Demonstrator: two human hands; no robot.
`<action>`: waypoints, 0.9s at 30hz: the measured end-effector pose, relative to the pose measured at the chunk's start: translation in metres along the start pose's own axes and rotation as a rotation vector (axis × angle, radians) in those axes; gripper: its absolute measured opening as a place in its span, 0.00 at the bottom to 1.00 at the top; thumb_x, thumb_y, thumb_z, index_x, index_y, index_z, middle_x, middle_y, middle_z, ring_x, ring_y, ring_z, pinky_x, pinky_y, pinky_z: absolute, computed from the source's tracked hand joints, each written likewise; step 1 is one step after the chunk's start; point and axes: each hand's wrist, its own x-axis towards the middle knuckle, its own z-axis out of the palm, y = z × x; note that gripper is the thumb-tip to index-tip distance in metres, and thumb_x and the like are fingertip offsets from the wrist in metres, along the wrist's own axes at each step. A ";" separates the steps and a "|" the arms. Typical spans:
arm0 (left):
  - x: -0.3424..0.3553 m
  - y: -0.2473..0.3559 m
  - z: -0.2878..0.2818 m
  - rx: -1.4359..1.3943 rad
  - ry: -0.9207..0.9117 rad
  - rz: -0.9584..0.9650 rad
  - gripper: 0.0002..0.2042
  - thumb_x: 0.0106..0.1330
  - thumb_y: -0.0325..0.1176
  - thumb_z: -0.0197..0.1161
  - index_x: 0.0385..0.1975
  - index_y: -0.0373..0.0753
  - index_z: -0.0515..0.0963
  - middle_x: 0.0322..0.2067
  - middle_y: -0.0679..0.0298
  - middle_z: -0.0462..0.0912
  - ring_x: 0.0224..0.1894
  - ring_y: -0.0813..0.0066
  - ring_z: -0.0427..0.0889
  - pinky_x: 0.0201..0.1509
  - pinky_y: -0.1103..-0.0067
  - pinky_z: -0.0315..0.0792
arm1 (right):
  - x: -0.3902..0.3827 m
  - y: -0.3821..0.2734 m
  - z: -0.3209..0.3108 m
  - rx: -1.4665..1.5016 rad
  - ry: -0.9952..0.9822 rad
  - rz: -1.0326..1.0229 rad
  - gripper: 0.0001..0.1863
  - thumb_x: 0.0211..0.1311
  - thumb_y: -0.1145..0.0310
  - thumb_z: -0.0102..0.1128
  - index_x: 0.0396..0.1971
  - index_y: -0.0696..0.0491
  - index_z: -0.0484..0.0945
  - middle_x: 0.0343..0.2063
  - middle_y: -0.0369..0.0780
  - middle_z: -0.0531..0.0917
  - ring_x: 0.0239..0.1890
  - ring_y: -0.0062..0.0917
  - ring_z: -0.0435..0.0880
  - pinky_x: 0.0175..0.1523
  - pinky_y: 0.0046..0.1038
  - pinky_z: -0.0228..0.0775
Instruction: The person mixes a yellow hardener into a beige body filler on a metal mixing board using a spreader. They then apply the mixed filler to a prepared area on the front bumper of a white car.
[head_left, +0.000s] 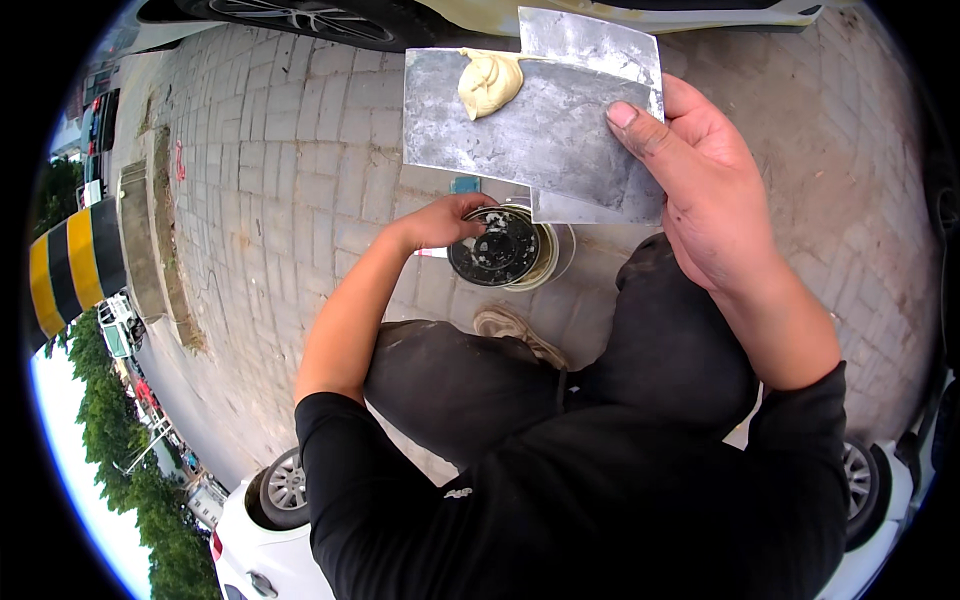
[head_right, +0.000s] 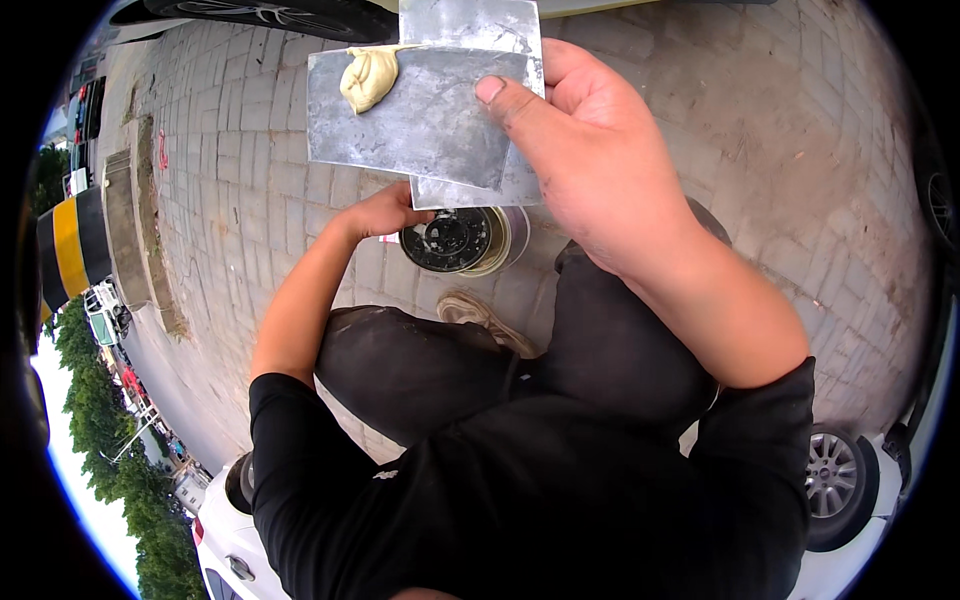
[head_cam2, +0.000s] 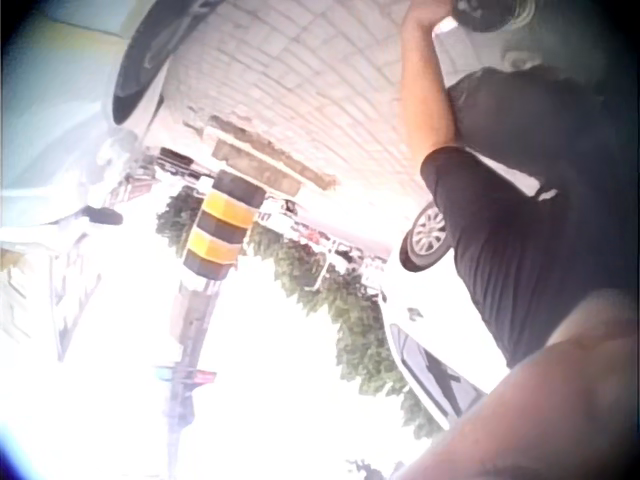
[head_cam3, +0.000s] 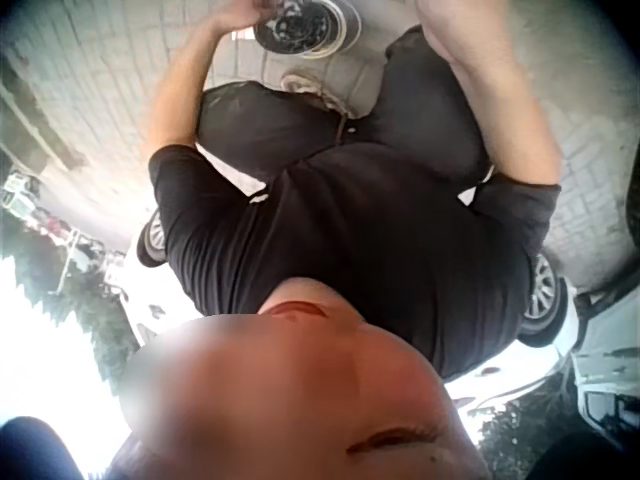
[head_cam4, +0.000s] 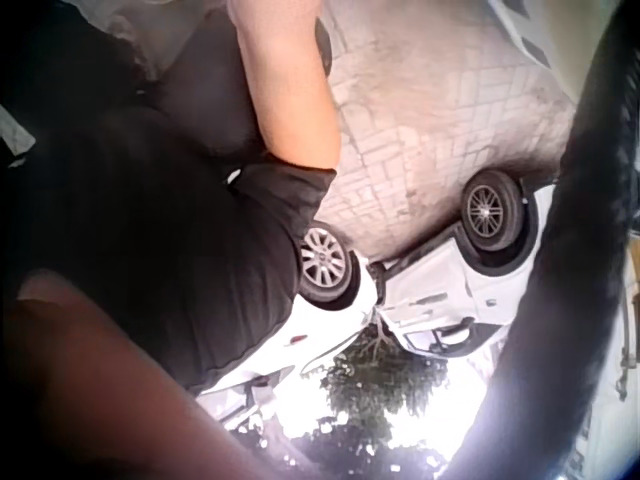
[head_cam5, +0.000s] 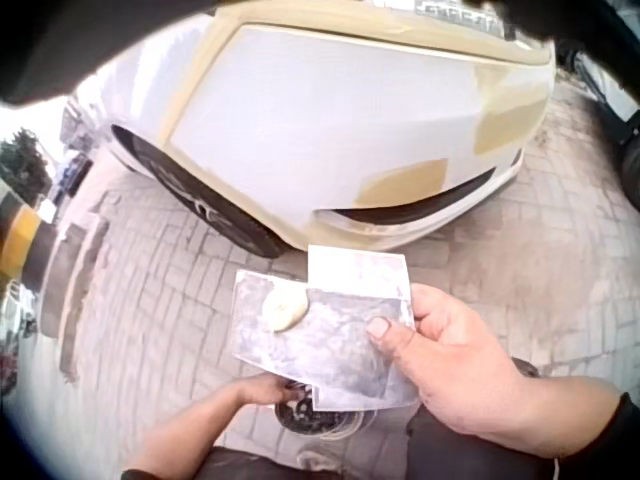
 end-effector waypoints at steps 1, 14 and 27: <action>-0.002 0.021 0.006 0.120 0.015 -0.010 0.21 0.65 0.20 0.58 0.59 0.34 0.71 0.48 0.66 0.81 0.50 0.81 0.76 0.57 0.80 0.70 | -0.003 0.000 -0.001 -0.013 0.009 -0.017 0.17 0.72 0.71 0.54 0.57 0.60 0.72 0.49 0.40 0.83 0.50 0.19 0.80 0.58 0.24 0.69; 0.046 -0.053 0.032 0.306 0.448 0.566 0.20 0.63 0.44 0.65 0.51 0.41 0.78 0.48 0.52 0.80 0.52 0.50 0.78 0.56 0.63 0.71 | 0.002 0.005 0.011 -0.032 -0.091 0.001 0.18 0.71 0.71 0.54 0.58 0.61 0.71 0.49 0.40 0.83 0.51 0.19 0.80 0.58 0.24 0.69; 0.031 0.003 0.056 1.073 -0.028 0.235 0.56 0.47 0.68 0.68 0.74 0.50 0.48 0.70 0.57 0.57 0.70 0.51 0.59 0.70 0.58 0.54 | 0.005 0.003 0.007 -0.148 0.050 0.018 0.17 0.71 0.71 0.56 0.55 0.61 0.73 0.47 0.40 0.83 0.49 0.19 0.80 0.55 0.24 0.71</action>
